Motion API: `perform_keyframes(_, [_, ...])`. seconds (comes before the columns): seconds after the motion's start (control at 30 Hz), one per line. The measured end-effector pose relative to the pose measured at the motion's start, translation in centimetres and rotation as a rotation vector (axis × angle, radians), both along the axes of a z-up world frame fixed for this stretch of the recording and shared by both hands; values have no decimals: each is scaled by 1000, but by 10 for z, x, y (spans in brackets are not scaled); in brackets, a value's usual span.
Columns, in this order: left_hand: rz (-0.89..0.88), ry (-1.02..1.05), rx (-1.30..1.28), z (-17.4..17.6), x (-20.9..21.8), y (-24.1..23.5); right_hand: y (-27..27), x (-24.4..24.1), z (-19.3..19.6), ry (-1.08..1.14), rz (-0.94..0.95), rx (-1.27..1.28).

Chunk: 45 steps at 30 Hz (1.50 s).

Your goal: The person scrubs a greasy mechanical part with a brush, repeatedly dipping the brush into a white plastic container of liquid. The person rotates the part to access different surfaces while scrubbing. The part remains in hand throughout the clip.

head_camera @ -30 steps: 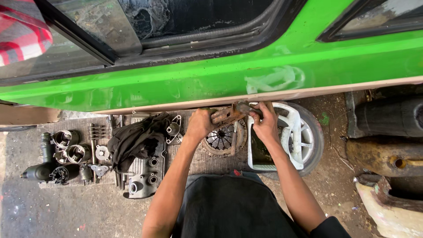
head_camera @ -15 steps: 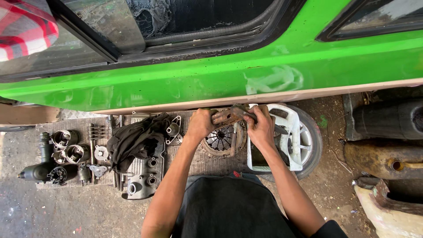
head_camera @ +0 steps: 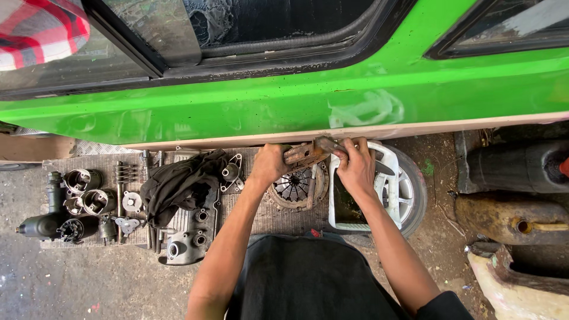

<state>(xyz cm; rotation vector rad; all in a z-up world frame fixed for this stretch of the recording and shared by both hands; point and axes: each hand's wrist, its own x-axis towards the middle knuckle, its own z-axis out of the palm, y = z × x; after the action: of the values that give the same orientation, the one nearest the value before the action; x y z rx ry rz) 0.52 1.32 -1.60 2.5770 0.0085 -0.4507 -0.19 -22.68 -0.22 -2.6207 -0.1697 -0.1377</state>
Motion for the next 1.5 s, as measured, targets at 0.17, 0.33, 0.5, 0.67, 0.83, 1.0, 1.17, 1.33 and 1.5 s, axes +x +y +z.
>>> perform_keyframes(0.17, [19,-2,-1,9,0,-1,3,2,-9,128,-38,320])
perform_keyframes(0.33, [26,-55,-32,13,-1,-1,3,-5,-6,36,-67,130])
perform_keyframes(0.5, [-7,-87,2,3,-3,1,13,-4,-2,279,-112,405])
perform_keyframes(0.67, [12,46,0,-9,2,-4,4,-6,-4,193,-149,174])
perform_keyframes(0.83, [20,69,-5,-5,1,-5,2,-18,-26,186,-206,463])
perform_keyframes(1.0, [29,-68,-46,10,-5,-2,-10,-14,-39,105,-149,282])
perform_keyframes(1.17, [42,-4,-41,23,-2,-4,-19,-12,-21,39,-223,339])
perform_keyframes(1.33, [68,7,-80,13,-5,-1,0,-19,-23,16,-131,303])
perform_keyframes(1.5, [62,-26,-45,2,1,4,-15,-14,-36,18,-271,326])
